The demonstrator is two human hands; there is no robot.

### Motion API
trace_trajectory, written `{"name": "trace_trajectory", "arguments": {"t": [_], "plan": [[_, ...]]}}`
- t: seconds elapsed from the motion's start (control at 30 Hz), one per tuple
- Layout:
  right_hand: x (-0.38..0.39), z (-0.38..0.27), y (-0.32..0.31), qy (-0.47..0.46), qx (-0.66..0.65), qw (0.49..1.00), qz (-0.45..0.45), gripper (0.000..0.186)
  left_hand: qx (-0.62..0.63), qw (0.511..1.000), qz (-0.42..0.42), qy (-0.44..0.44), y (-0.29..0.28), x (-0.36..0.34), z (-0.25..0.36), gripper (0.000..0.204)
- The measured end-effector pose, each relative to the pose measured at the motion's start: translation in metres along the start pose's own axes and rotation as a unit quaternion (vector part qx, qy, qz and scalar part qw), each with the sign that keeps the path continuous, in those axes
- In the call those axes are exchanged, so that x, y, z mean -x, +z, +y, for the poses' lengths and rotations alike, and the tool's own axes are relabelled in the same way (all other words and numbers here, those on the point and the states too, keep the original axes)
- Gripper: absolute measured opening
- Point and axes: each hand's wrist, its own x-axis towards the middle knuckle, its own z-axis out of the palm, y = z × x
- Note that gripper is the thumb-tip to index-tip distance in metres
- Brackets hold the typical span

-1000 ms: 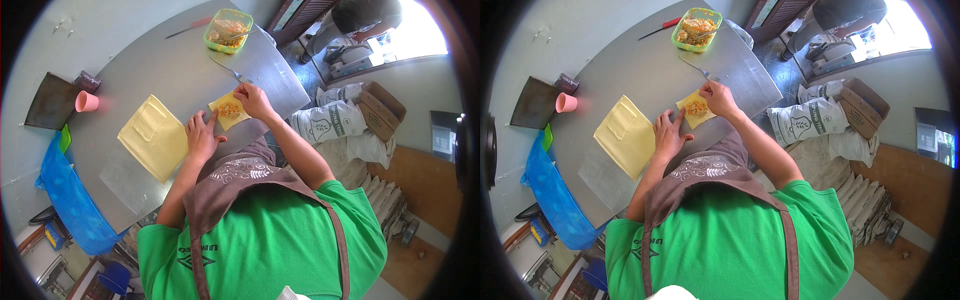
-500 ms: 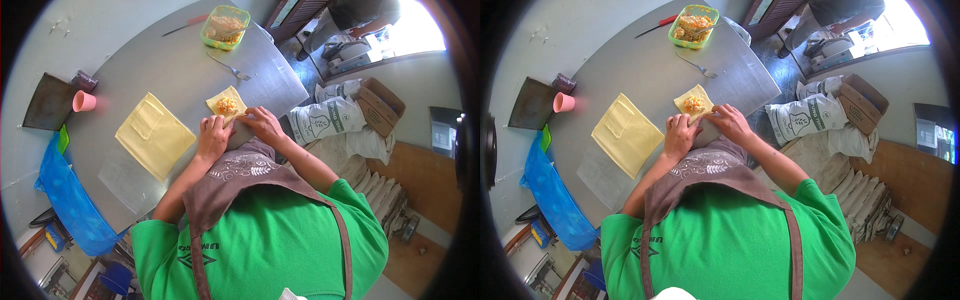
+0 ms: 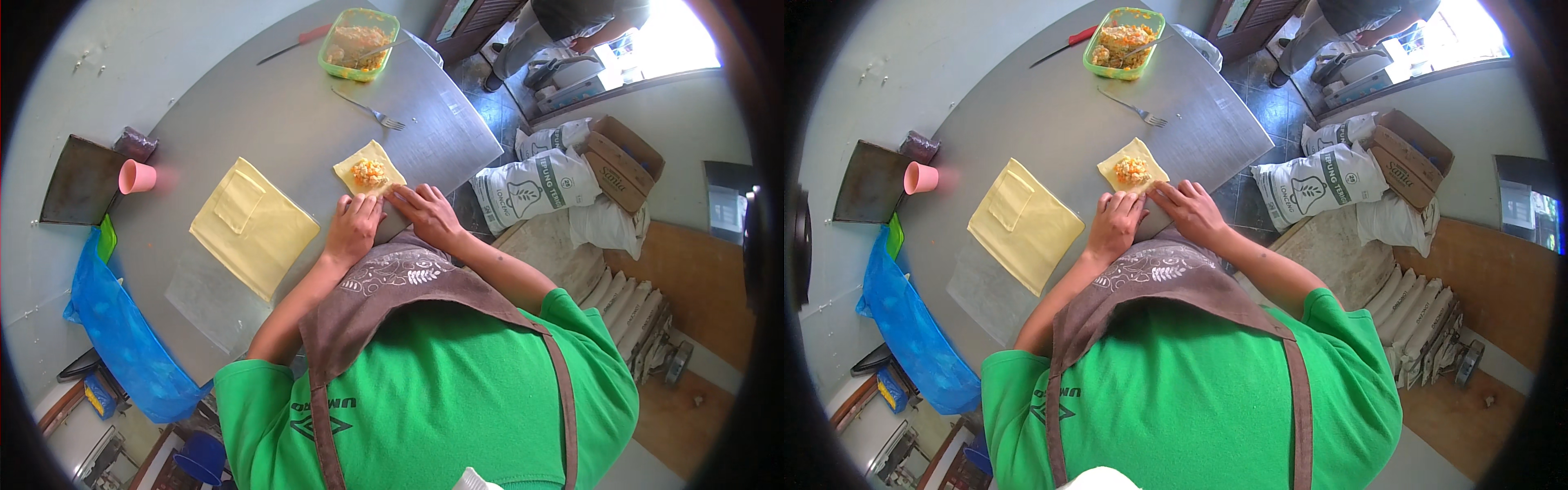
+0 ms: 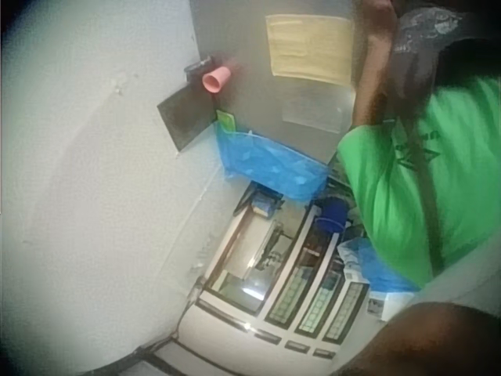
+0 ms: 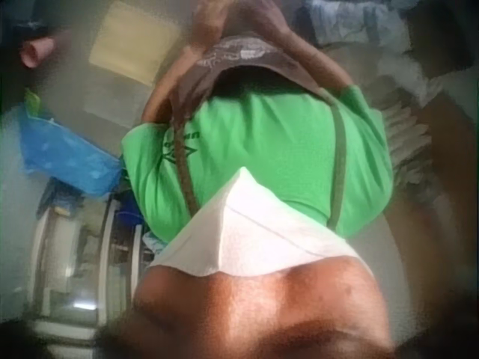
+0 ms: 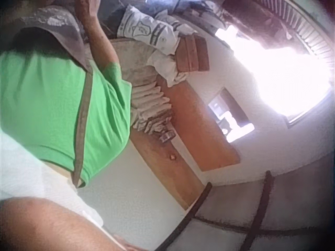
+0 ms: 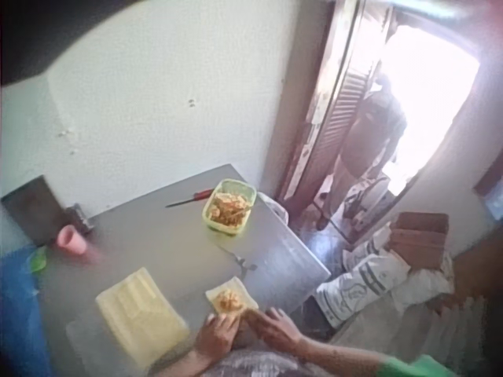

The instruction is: Prepare pastries by filling square dough pieces with a corn and cheese mixture, folding them into triangles, and sealing the edges with a fork.

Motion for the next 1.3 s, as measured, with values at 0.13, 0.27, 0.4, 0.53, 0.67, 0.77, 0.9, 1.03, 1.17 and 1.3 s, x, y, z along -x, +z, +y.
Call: {"name": "trace_trajectory", "arguments": {"t": [0.13, 0.27, 0.4, 0.53, 0.67, 0.77, 0.9, 1.03, 1.17, 1.3], "plan": [[0.001, -0.002, -0.002, 0.018, 0.018, 1.000, 0.005, 0.066, 0.027, 1.000, 0.013, -0.008, -0.001, 0.007, -0.004, 0.041], [-0.004, -0.008, -0.006, 0.020, 0.022, 0.999, -0.018, 0.068, 0.047, 0.998, 0.013, -0.045, -0.011, 0.013, -0.006, 0.045], [-0.006, -0.012, 0.001, 0.003, 0.014, 1.000, -0.011, 0.067, 0.019, 0.995, 0.041, -0.088, -0.014, 0.015, -0.012, 0.048], [-0.003, -0.010, 0.002, 0.022, 0.009, 0.999, 0.025, 0.067, -0.004, 0.997, 0.029, -0.066, -0.010, 0.019, -0.018, 0.053], [0.003, -0.004, 0.000, 0.042, 0.013, 0.998, 0.039, 0.066, -0.024, 0.998, 0.012, -0.063, -0.007, 0.022, -0.021, 0.058], [-0.001, 0.003, 0.000, 0.059, -0.010, 0.996, 0.067, 0.061, -0.011, 0.998, 0.028, -0.063, -0.009, 0.025, -0.021, 0.058], [-0.031, 0.028, 0.008, 0.142, -0.044, 0.981, 0.121, 0.047, -0.005, 0.996, 0.020, -0.081, -0.017, 0.024, -0.018, 0.059], [-0.080, 0.039, 0.012, 0.126, -0.084, 0.977, 0.149, 0.038, 0.019, 0.996, 0.042, -0.080, -0.017, 0.021, -0.018, 0.061], [-0.107, 0.031, 0.011, 0.153, -0.092, 0.979, 0.095, 0.036, 0.126, 0.974, 0.106, -0.157, -0.008, 0.008, -0.028, 0.059], [-0.120, 0.028, 0.011, 0.254, -0.165, 0.949, 0.082, 0.035, 0.133, 0.971, 0.091, -0.178, -0.003, 0.001, -0.039, 0.058]]}}
